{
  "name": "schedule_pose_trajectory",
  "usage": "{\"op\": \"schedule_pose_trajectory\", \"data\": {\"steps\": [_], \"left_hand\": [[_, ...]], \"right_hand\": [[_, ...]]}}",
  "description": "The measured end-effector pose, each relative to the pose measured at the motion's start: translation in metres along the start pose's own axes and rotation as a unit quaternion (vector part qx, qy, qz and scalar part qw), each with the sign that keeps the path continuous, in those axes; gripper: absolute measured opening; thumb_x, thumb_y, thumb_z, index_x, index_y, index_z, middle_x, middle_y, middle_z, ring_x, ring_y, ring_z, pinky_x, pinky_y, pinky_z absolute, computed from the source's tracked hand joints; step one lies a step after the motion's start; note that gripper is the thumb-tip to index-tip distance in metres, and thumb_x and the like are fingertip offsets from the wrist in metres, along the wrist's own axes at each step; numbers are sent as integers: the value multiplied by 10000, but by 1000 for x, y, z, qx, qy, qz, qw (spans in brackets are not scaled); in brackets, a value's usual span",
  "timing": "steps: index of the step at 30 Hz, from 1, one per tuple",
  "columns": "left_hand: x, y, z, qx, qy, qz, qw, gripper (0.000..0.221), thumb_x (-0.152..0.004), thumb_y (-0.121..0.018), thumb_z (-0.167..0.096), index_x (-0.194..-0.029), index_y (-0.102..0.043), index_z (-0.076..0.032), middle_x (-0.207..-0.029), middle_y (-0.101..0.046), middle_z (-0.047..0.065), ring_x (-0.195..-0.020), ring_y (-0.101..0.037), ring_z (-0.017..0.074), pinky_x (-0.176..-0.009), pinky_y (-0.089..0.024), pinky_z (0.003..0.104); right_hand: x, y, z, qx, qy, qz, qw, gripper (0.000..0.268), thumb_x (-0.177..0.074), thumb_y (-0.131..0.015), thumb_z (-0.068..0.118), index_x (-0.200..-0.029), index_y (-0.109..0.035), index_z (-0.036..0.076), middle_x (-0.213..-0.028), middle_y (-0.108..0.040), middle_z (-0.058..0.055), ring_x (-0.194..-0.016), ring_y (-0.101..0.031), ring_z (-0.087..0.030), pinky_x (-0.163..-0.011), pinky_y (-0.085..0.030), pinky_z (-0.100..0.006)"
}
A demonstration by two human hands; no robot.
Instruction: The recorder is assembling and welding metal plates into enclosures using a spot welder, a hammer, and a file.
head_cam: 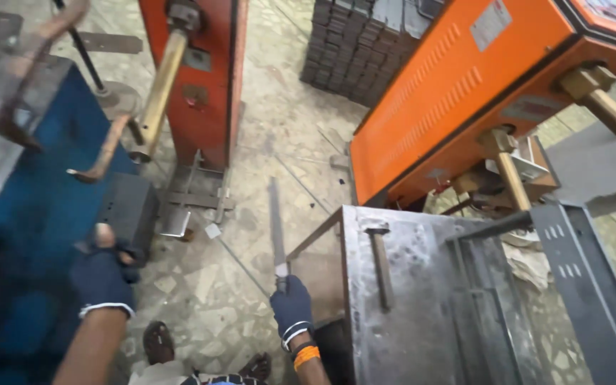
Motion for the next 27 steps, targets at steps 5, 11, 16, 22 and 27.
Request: {"op": "schedule_pose_trajectory", "data": {"steps": [5,11,16,22,27], "left_hand": [[-36,19,-102,68,-125,-10,990,353,-1091,-667,-439,-1018,-640,-95,-822,-682,-2,-572,-531,82,-521,-410,258],[-84,1,-167,-38,-123,13,992,412,-1078,-596,-482,-1022,-734,-99,-682,-622,19,-457,-451,106,-438,-337,276],[-88,-2,-180,-66,-168,8,984,330,-1028,-747,-373,-995,-704,-47,-668,-587,28,-468,-474,107,-410,-360,288],[-81,-9,-167,-73,-126,83,986,269,-976,-745,-305,-894,-708,-52,-684,-678,29,-450,-480,82,-408,-343,270],[-94,9,-168,-107,-106,45,988,285,-996,-742,-313,-884,-715,-53,-663,-658,24,-477,-486,71,-426,-362,276]], "right_hand": [[36,-22,126,42,255,81,963,321,-755,-667,79,-1071,-693,37,-825,-727,-104,-739,-705,-207,-688,-558,-350],[69,-41,236,90,388,199,895,520,-706,-685,29,-1225,-692,49,-927,-742,-117,-856,-726,-235,-775,-583,-340],[61,-39,257,148,456,157,863,417,-810,-734,38,-1224,-732,84,-1055,-787,-123,-964,-766,-211,-808,-596,-318],[53,-4,287,135,454,174,863,494,-748,-811,102,-1230,-703,94,-1078,-775,-128,-938,-774,-223,-787,-594,-298],[59,-50,320,234,471,72,848,433,-778,-792,125,-1205,-761,187,-998,-790,-61,-873,-767,-220,-744,-600,-325]]}}
Point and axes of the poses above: each hand's wrist, its own x-axis away from the middle knuckle, its own y-axis out of the back of the hand, z = x × y, the point moved 5 cm from there along -x, towards the middle knuckle
